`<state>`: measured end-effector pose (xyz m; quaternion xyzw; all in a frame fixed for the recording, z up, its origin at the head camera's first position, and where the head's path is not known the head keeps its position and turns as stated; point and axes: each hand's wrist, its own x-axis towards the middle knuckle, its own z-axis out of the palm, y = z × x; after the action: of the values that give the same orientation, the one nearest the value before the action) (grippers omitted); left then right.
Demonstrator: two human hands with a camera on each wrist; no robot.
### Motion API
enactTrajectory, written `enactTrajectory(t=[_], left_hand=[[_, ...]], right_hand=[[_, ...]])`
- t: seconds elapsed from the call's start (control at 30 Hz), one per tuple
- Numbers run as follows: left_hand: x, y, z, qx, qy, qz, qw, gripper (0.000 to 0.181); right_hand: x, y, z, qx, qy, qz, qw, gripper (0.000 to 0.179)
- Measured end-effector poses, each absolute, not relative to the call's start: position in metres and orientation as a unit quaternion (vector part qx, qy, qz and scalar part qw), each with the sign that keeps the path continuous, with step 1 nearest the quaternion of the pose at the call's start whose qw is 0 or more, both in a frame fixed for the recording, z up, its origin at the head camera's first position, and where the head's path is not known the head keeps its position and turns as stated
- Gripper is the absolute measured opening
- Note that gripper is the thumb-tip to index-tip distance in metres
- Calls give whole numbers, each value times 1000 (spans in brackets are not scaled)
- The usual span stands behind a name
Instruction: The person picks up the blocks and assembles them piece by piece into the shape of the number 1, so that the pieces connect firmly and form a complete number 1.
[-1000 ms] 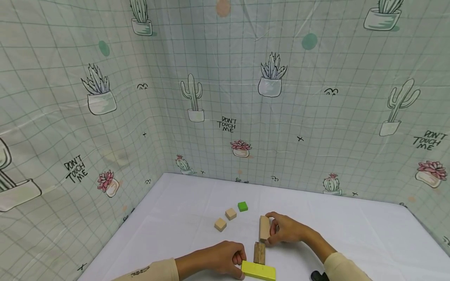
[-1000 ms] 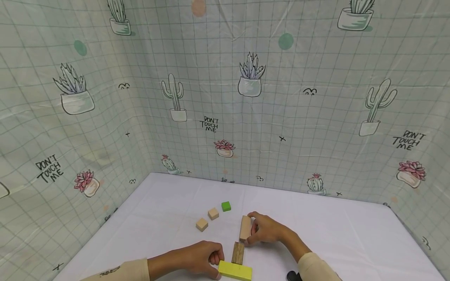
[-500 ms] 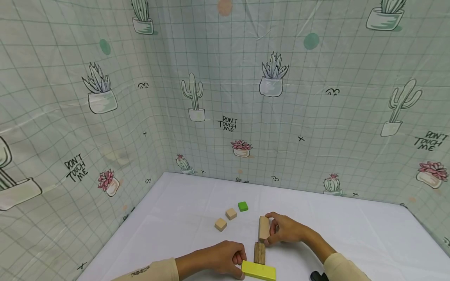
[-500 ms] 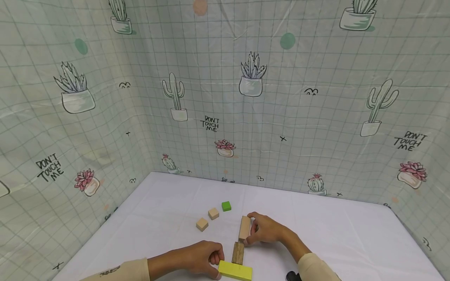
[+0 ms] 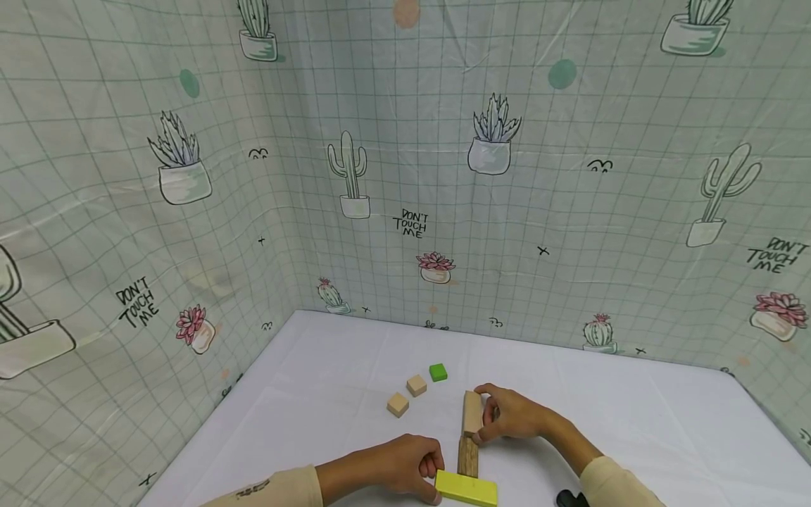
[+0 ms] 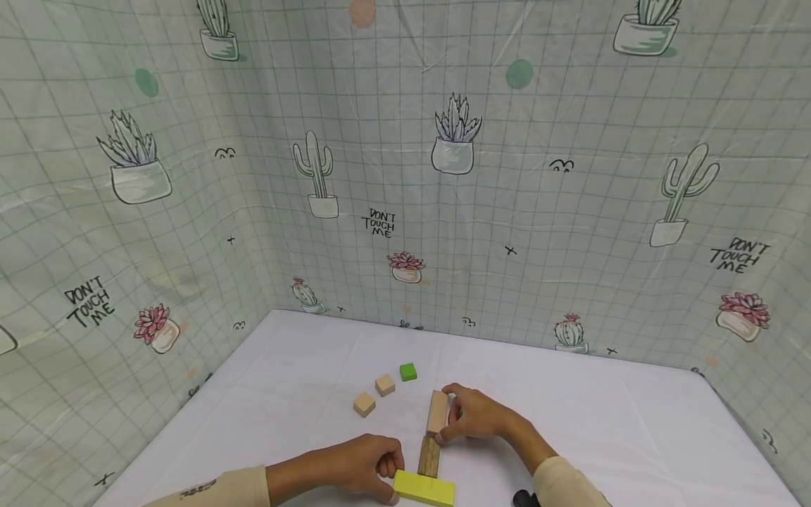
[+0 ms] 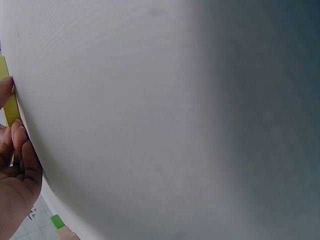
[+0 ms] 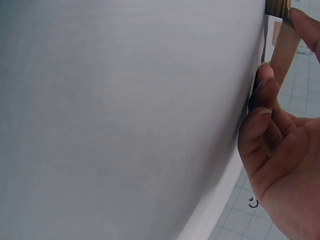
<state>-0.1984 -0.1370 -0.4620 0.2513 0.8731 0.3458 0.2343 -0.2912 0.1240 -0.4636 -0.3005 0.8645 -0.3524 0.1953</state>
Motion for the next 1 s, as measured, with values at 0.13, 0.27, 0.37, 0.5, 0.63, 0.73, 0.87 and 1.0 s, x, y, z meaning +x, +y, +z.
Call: enactTrajectory(t=[0.13,0.27,0.37,0.5,0.63,0.73,0.87,1.0], left_hand=[[-198,-137,-462,249,875,343,235,25],[-198,-137,-462,250,876,342,232,25],[-198,-137,-462,250,875,342,232,24],[-199,-137,-462,251,874,344,233,24],[-199,-137,-462,254,873,346,231,24],[-199,-137,-462,252,874,346,231,25],[-198,-136,-460,242,876,347,233,25],[-197,-135,-460,236,876,348,237,25]], right_hand=[[-291,123,-464,-300,865,-350,197,87],[-292,122,-464,-302,867,-346,196,88],[-292,121,-463,-303,866,-345,197,89],[-292,121,-462,-305,867,-342,196,88],[-292,121,-462,-304,866,-344,199,88],[-292,120,-462,-301,867,-343,200,88],[-292,119,-462,-300,869,-340,198,87],[-291,119,-461,-299,869,-340,199,88]])
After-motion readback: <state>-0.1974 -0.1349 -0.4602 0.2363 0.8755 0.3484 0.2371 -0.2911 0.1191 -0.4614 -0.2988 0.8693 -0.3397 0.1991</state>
